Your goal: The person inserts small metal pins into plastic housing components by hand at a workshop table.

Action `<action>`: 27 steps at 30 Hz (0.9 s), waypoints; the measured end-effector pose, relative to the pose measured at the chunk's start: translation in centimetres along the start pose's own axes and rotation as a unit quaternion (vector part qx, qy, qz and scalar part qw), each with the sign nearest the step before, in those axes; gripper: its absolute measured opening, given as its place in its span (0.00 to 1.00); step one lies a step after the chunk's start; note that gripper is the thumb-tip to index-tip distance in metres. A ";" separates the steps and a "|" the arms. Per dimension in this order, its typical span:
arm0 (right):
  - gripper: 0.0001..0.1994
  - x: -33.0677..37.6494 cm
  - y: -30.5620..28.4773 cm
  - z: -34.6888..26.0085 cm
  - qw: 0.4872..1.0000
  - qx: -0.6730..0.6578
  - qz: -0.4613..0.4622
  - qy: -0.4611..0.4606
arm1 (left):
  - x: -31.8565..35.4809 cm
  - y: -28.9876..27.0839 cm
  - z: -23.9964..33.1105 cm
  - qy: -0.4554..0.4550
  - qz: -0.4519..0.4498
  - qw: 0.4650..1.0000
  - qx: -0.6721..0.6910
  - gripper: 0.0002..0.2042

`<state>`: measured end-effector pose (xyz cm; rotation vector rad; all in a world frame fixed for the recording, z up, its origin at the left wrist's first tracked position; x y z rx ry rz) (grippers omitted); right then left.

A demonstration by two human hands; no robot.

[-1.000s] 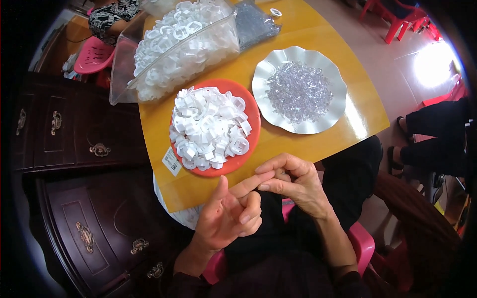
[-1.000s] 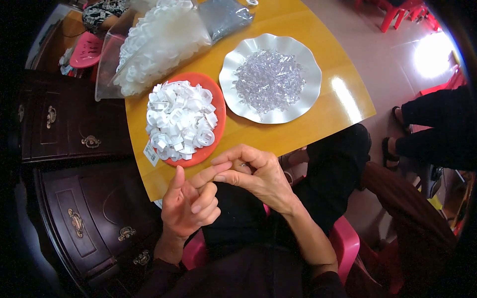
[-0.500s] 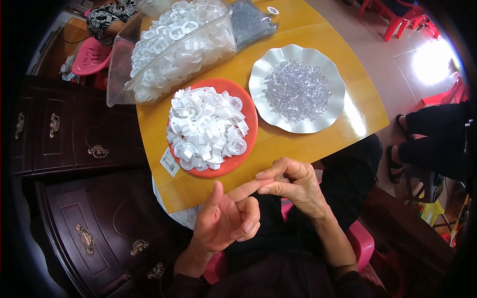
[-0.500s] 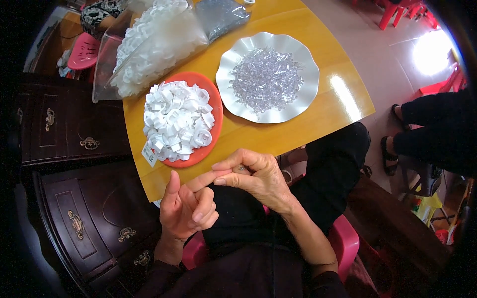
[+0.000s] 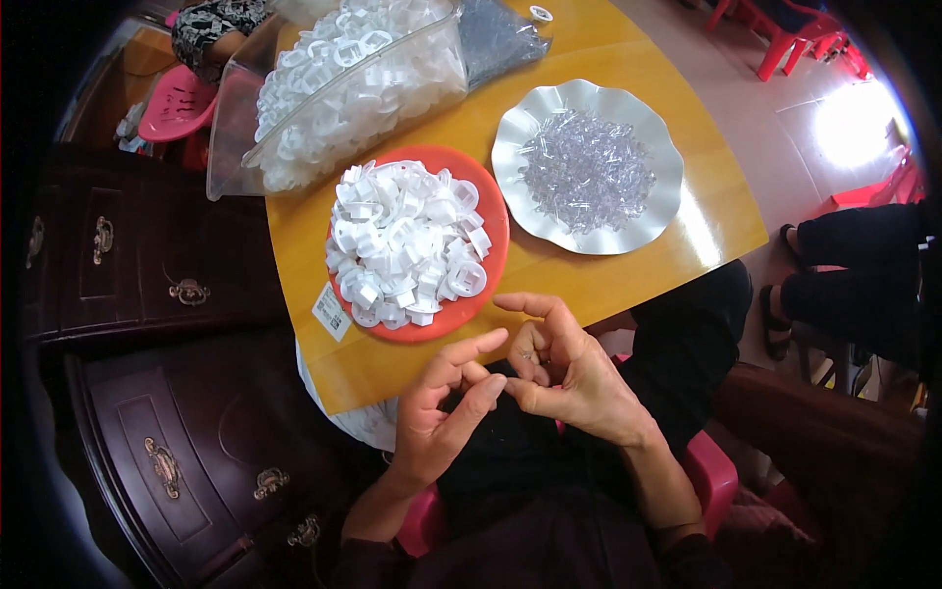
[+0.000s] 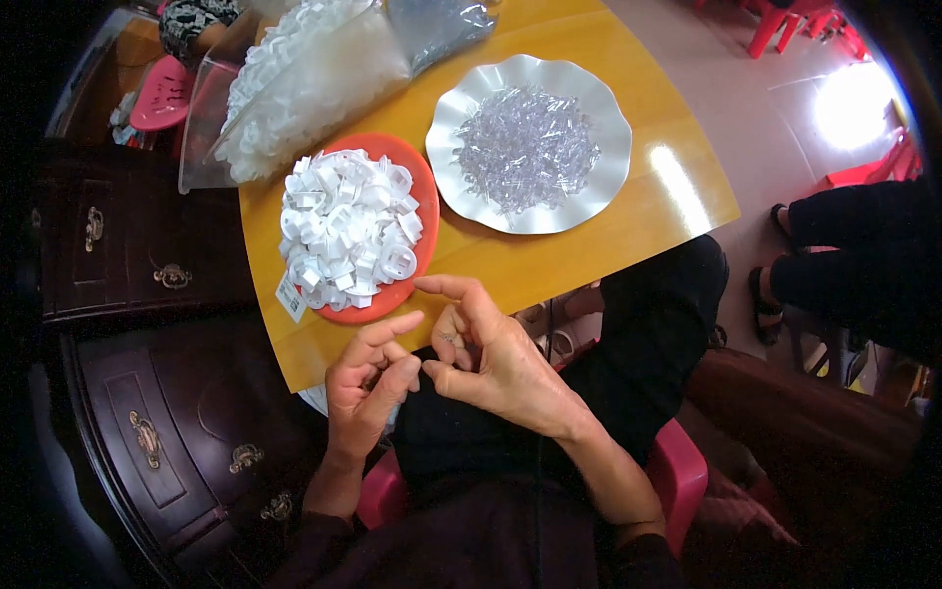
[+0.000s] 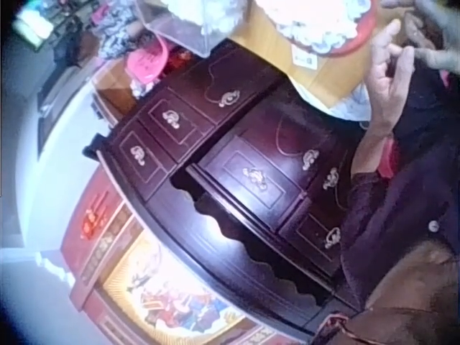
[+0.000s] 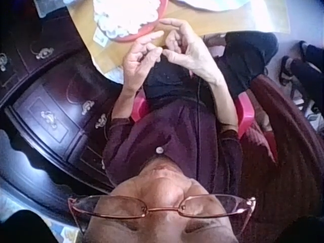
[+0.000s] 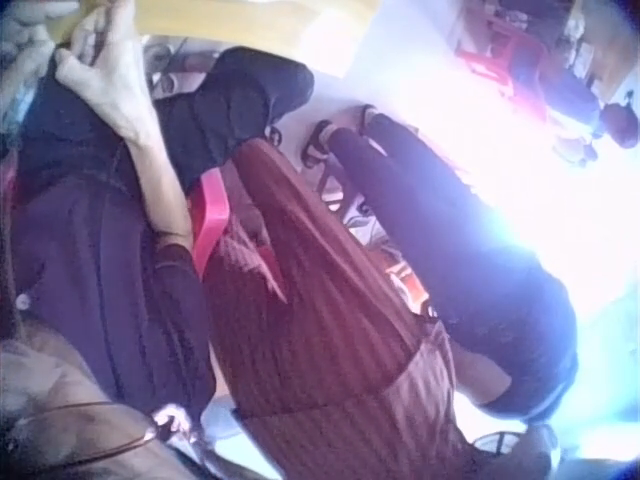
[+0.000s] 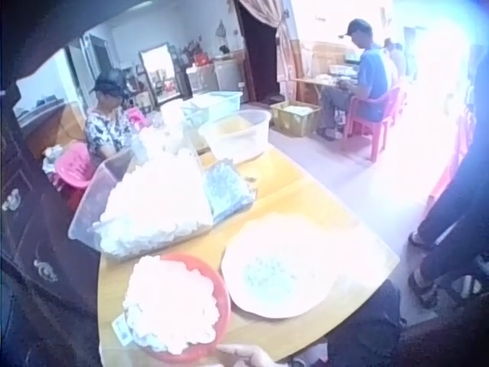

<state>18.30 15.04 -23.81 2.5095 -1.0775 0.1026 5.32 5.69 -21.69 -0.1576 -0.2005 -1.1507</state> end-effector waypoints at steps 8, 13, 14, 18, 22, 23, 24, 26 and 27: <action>0.31 0.6 0.8 -1.0 0.981 0.190 0.001 -0.027 | -0.6 0.5 -0.1 0.036 0.026 0.998 -0.040 0.07; 0.22 0.9 0.8 -0.6 0.994 0.109 0.010 0.004 | -0.5 -0.7 -0.1 0.067 0.027 0.997 -0.026 0.05; 0.19 1.0 0.5 -0.4 0.998 0.044 0.023 0.044 | -0.5 -0.8 0.2 0.074 0.027 0.997 0.001 0.05; 0.12 1.4 0.2 0.7 0.992 -0.058 -0.017 0.112 | -0.4 -1.8 0.3 0.204 0.011 0.978 -0.038 0.07; 0.08 1.7 0.6 1.6 0.978 -0.152 -0.052 0.130 | 0.0 -2.4 1.1 0.263 -0.016 0.960 -0.094 0.10; 0.07 1.8 0.6 1.7 0.976 -0.155 -0.038 0.146 | 0.1 -2.4 1.0 0.273 -0.026 0.956 -0.101 0.11; 0.07 1.8 0.6 2.0 0.976 -0.156 -0.038 0.145 | 0.1 -2.4 1.0 0.282 -0.036 0.953 -0.108 0.12; 0.09 1.9 0.4 2.7 0.971 -0.155 -0.045 0.174 | -0.1 -2.5 1.0 0.278 -0.044 0.950 -0.137 0.11; 0.08 2.0 0.4 2.8 0.968 -0.159 -0.039 0.190 | -0.2 -2.5 0.9 0.274 -0.050 0.946 -0.165 0.10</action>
Point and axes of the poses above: each hand's wrist, its own x-axis away from the middle knuckle, its own y-axis out of the palm, z = x × y, the point moved 4 cm from there along -x, towards the middle knuckle, and after that the axes turned 9 degrees about z, right-handed, at the moved point
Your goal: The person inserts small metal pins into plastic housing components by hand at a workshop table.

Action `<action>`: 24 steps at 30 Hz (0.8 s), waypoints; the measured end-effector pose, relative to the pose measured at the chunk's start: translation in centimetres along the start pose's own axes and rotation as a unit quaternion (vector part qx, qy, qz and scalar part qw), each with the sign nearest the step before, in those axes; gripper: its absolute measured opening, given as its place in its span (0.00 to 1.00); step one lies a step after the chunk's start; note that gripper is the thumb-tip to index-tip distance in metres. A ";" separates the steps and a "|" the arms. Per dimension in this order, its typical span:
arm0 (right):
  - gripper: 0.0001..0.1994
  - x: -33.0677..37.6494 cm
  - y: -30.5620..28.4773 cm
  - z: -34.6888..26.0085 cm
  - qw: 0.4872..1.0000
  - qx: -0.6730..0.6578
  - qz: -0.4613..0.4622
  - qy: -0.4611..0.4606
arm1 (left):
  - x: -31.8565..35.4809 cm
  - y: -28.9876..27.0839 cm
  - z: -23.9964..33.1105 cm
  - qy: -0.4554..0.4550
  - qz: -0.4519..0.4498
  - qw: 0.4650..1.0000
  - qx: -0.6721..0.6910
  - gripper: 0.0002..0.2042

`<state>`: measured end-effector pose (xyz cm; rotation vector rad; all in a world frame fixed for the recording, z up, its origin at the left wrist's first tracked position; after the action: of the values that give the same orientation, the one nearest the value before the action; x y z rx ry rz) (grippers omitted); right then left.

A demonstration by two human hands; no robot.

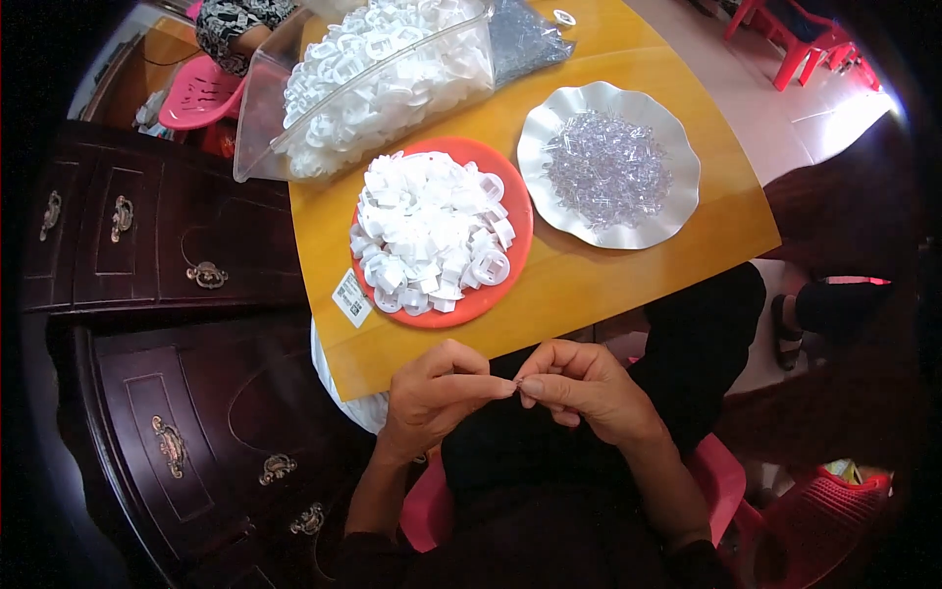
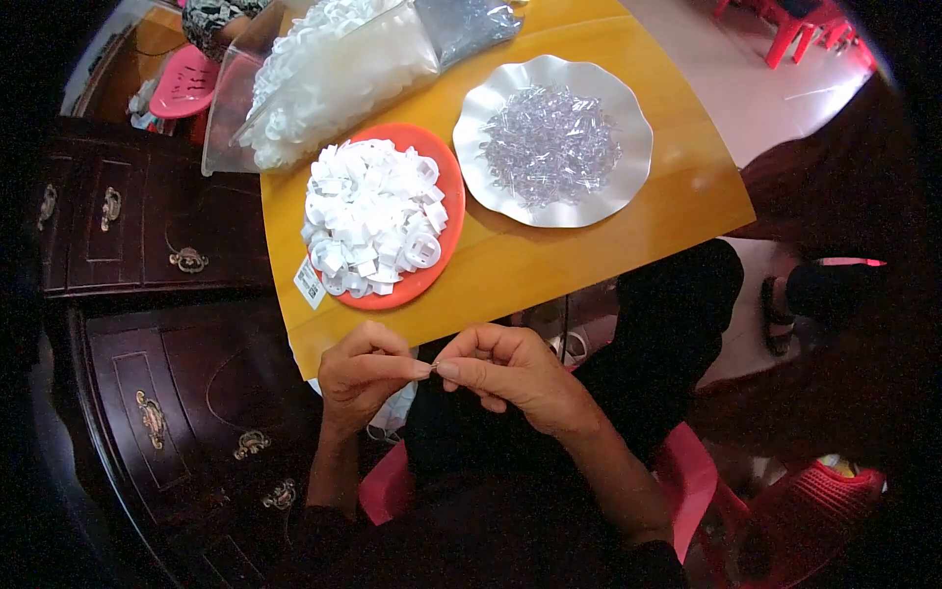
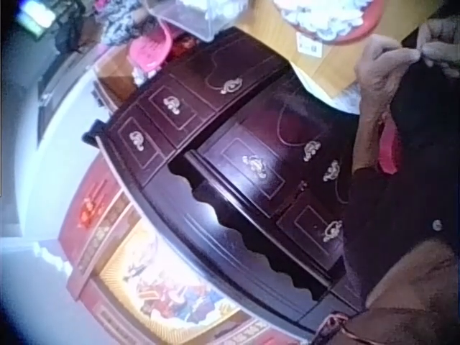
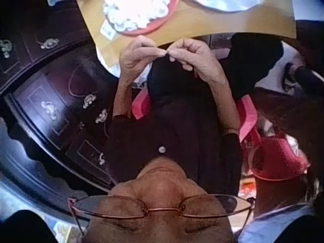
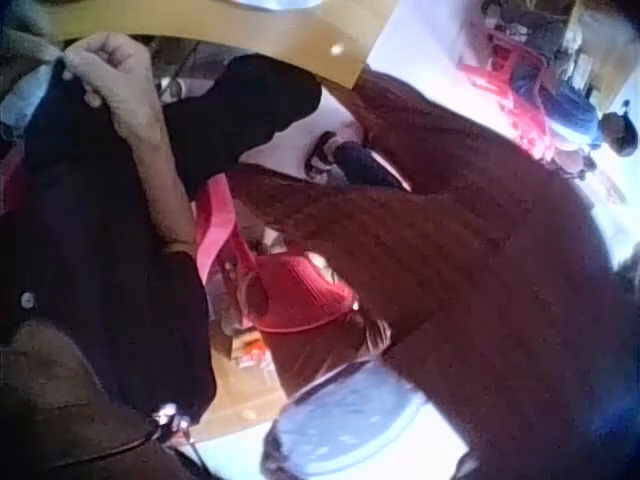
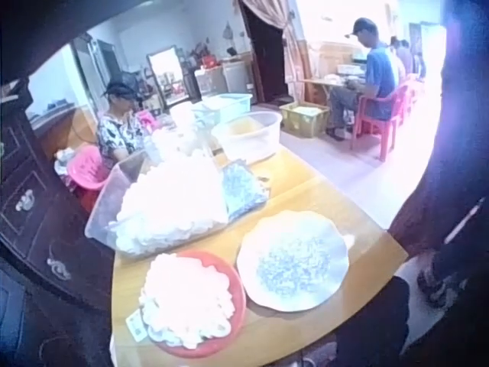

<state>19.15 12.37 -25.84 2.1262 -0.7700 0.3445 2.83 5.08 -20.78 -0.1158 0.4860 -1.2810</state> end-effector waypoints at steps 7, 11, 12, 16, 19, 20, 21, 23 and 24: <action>0.06 0.2 -1.0 -0.3 0.999 -0.033 0.030 -0.006 | -1.7 0.1 0.3 0.017 -0.044 0.999 -0.023 0.11; 0.06 0.1 -2.1 -0.5 0.992 -0.072 0.089 -0.046 | -3.9 0.3 -0.2 0.045 0.106 0.978 -0.174 0.10; 0.06 0.2 -2.1 -0.8 0.990 -0.069 0.105 -0.058 | -4.6 0.5 -0.1 0.070 0.115 0.952 -0.274 0.11; 0.06 0.4 -2.5 -1.0 0.987 -0.069 0.114 -0.087 | -5.6 1.8 -0.4 0.078 0.108 0.899 -0.416 0.17; 0.06 0.5 -2.9 -1.0 0.986 -0.073 0.119 -0.095 | -6.0 2.3 -0.7 0.073 0.105 0.882 -0.453 0.21; 0.06 0.5 -3.0 -1.0 0.986 -0.071 0.121 -0.095 | -6.1 2.4 -0.7 0.076 0.109 0.876 -0.464 0.22; 0.06 0.6 -3.0 -1.0 0.985 -0.069 0.122 -0.096 | -6.1 2.4 -0.6 0.077 0.109 0.876 -0.464 0.22; 0.06 0.6 -3.2 -0.8 0.985 -0.073 0.121 -0.098 | -6.1 2.4 -0.5 0.067 0.105 0.878 -0.462 0.21; 0.06 0.5 -3.3 -0.8 0.985 -0.076 0.121 -0.099 | -6.1 2.4 -0.6 0.068 0.105 0.878 -0.462 0.21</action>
<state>21.65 14.30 -27.09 1.9466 -1.1385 0.1959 3.54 11.62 -20.44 -0.7565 1.1765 -0.7523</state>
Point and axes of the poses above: each hand's wrist, its own x-axis away from the middle knuckle, its own y-axis out of the palm, z = x × y, the point moved 4 cm from there along -x, towards the middle knuckle, and after that the axes turned 9 degrees about z, right-handed, at the moved point
